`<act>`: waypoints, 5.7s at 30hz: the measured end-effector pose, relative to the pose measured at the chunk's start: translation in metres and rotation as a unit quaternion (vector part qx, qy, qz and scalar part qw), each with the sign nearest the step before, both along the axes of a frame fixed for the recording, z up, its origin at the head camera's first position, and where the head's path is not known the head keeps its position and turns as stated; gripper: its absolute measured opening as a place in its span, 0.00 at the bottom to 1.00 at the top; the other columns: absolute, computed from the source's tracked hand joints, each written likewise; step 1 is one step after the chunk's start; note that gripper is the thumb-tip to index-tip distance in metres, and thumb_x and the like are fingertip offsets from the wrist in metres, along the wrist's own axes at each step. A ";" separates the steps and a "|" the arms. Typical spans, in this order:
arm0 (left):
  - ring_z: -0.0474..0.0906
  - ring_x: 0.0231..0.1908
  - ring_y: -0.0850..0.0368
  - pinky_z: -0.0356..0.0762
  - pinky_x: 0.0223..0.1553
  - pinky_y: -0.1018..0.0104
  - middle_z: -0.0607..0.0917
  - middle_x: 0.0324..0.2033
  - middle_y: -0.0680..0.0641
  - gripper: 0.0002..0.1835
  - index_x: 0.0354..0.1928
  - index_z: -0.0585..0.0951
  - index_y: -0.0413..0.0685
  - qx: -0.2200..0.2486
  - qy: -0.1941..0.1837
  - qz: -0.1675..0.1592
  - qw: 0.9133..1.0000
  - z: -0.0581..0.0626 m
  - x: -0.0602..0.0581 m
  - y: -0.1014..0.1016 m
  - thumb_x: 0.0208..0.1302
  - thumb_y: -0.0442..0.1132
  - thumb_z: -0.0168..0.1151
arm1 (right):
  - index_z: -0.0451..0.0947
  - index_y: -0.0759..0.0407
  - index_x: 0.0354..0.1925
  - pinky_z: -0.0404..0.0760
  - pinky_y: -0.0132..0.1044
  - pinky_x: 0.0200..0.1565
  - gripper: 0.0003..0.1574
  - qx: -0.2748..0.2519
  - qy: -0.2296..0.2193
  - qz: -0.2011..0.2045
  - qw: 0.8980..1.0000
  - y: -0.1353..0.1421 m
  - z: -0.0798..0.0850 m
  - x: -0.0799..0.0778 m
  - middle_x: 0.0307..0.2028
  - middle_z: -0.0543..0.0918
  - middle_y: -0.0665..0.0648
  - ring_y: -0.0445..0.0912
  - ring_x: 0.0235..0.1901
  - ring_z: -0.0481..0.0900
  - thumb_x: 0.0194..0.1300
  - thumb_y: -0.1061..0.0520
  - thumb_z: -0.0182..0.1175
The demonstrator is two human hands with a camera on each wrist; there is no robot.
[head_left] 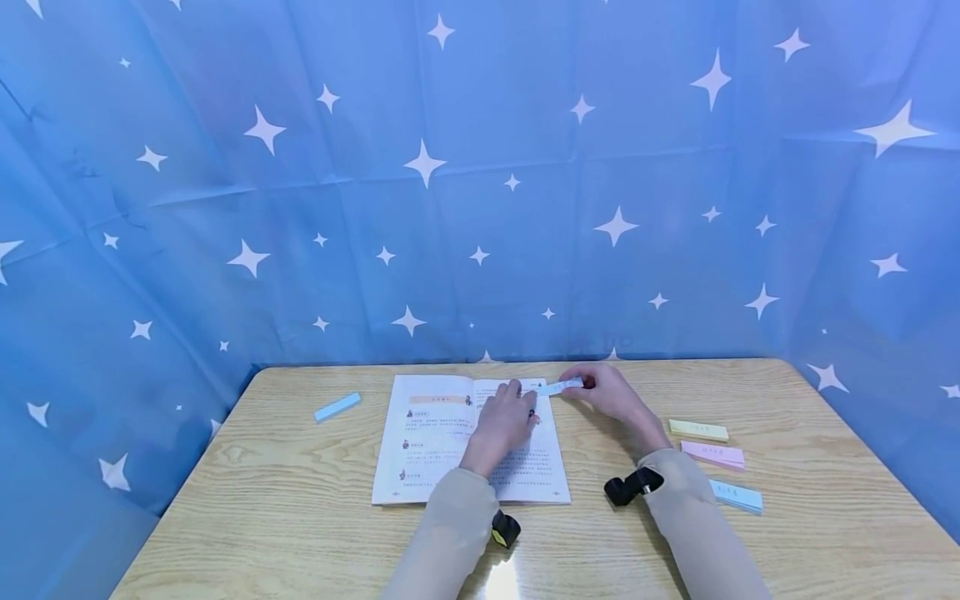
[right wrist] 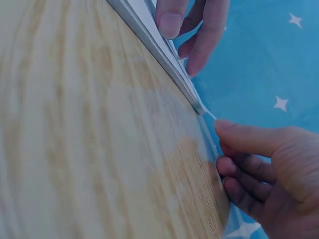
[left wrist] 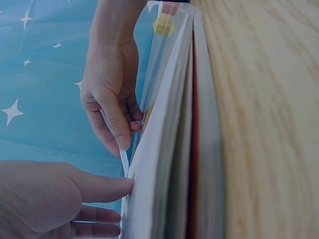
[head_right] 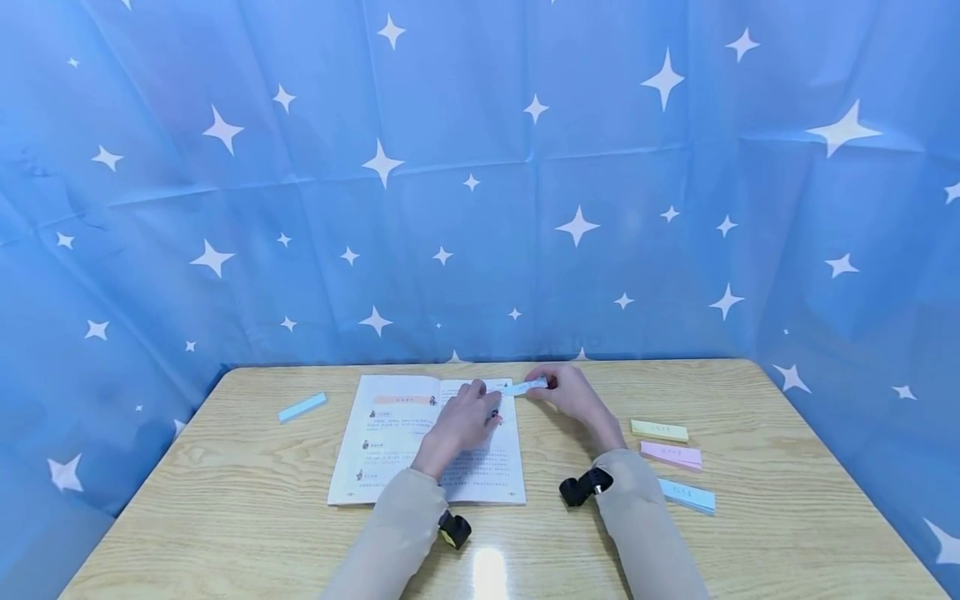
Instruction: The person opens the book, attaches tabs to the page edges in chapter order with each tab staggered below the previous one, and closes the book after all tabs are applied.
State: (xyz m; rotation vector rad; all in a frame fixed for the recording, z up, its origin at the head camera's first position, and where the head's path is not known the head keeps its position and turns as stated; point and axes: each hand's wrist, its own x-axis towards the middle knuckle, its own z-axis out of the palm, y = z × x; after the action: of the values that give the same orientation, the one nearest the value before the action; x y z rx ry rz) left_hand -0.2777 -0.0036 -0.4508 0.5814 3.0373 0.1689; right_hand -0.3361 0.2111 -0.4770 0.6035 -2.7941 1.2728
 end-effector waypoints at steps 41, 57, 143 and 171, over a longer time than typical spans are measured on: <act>0.65 0.60 0.51 0.72 0.60 0.55 0.68 0.66 0.45 0.24 0.73 0.71 0.65 -0.029 -0.003 0.006 1.000 -0.004 0.000 0.002 0.79 0.50 0.51 | 0.82 0.67 0.55 0.81 0.50 0.51 0.16 0.094 0.035 0.075 0.992 -0.022 0.029 0.009 0.48 0.84 0.61 0.54 0.47 0.81 0.74 0.61 0.58; 0.65 0.60 0.51 0.73 0.58 0.57 0.68 0.64 0.46 0.25 0.74 0.69 0.65 -0.036 0.003 -0.001 0.999 -0.003 0.001 0.000 0.79 0.50 0.50 | 0.74 0.63 0.67 0.68 0.57 0.66 0.24 0.115 -0.034 0.126 0.985 -0.029 0.028 0.016 0.63 0.78 0.61 0.61 0.65 0.72 0.75 0.63 0.56; 0.78 0.57 0.43 0.78 0.57 0.47 0.77 0.60 0.38 0.23 0.67 0.76 0.45 0.074 0.106 -0.026 0.991 0.009 0.033 -0.042 0.75 0.44 0.58 | 0.77 0.69 0.62 0.76 0.56 0.60 0.21 0.127 0.122 0.128 0.976 -0.032 0.055 0.055 0.58 0.81 0.65 0.61 0.59 0.78 0.72 0.65 0.58; 0.78 0.54 0.42 0.79 0.53 0.51 0.75 0.59 0.32 0.22 0.65 0.76 0.39 0.108 0.130 -0.049 0.984 0.006 0.065 -0.084 0.75 0.42 0.59 | 0.77 0.66 0.62 0.78 0.56 0.57 0.22 0.146 0.151 0.177 0.961 -0.022 0.058 0.093 0.59 0.81 0.64 0.61 0.60 0.78 0.72 0.66 0.59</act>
State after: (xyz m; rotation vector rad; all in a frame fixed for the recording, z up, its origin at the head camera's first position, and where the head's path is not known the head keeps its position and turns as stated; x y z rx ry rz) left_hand -0.2123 -0.0873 -0.4452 0.8276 3.2542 0.4562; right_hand -0.2429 0.1889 -0.4188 1.2431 -2.7037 0.7120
